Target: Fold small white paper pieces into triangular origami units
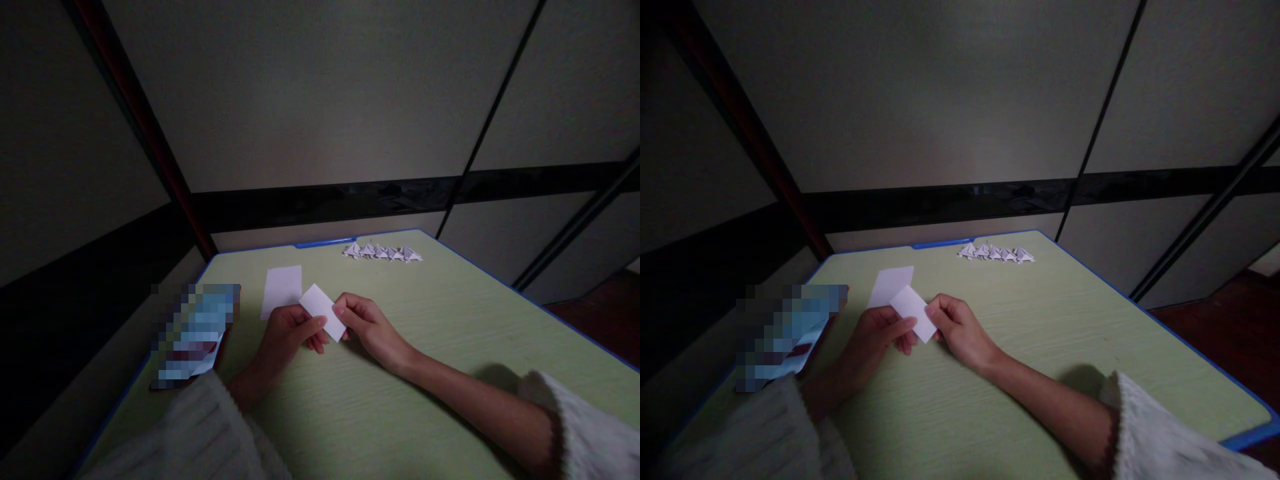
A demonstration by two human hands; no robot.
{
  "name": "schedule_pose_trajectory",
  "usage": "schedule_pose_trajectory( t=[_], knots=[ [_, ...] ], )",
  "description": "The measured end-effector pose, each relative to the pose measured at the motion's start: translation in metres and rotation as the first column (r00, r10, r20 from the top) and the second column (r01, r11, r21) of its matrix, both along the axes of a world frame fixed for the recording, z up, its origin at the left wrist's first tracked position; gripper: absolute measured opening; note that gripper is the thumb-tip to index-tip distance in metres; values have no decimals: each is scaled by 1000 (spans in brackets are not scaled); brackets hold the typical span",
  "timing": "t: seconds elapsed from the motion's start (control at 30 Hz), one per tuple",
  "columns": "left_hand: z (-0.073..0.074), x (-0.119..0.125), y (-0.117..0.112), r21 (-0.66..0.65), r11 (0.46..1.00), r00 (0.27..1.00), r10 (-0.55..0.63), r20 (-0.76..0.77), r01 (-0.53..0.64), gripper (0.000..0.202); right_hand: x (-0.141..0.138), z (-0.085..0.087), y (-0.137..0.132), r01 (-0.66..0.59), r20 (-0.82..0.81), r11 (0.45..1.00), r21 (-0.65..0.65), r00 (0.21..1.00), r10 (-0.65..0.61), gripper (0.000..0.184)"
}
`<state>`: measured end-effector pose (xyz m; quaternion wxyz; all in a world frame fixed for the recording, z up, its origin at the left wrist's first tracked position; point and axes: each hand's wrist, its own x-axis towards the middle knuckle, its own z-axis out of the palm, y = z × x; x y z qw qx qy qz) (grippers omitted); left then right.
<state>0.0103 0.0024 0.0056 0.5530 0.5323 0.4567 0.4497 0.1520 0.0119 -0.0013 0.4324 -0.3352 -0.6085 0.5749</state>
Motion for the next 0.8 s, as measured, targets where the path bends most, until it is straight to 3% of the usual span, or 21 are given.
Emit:
schedule_pose_trajectory(
  t=[0.1,0.17,0.23,0.43,0.53,0.67,0.8],
  knots=[
    [-2,0,0,-54,994,996,-89,27,90,20,0,-4,3,-92,-116,993,-69,990,84,30],
    [-2,0,0,-73,993,989,-88,115,97,16,3,-5,5,-179,-134,978,-111,977,164,29],
    [-1,0,-1,-98,988,980,-102,170,119,14,6,-4,7,-271,-118,950,-157,960,254,29],
    [-1,-3,-6,-204,911,933,-348,93,360,19,17,7,4,-438,7,868,-233,892,452,27],
    [-1,-4,-9,-239,896,927,-356,116,374,16,17,10,1,-481,-45,834,-268,871,488,24],
    [-2,-6,-9,-204,921,941,-311,133,333,10,14,11,-3,-486,-181,802,-347,874,451,18],
    [-3,-8,-7,-218,875,899,-401,176,433,11,15,10,-3,-515,-272,765,-387,857,439,13]
  ],
)
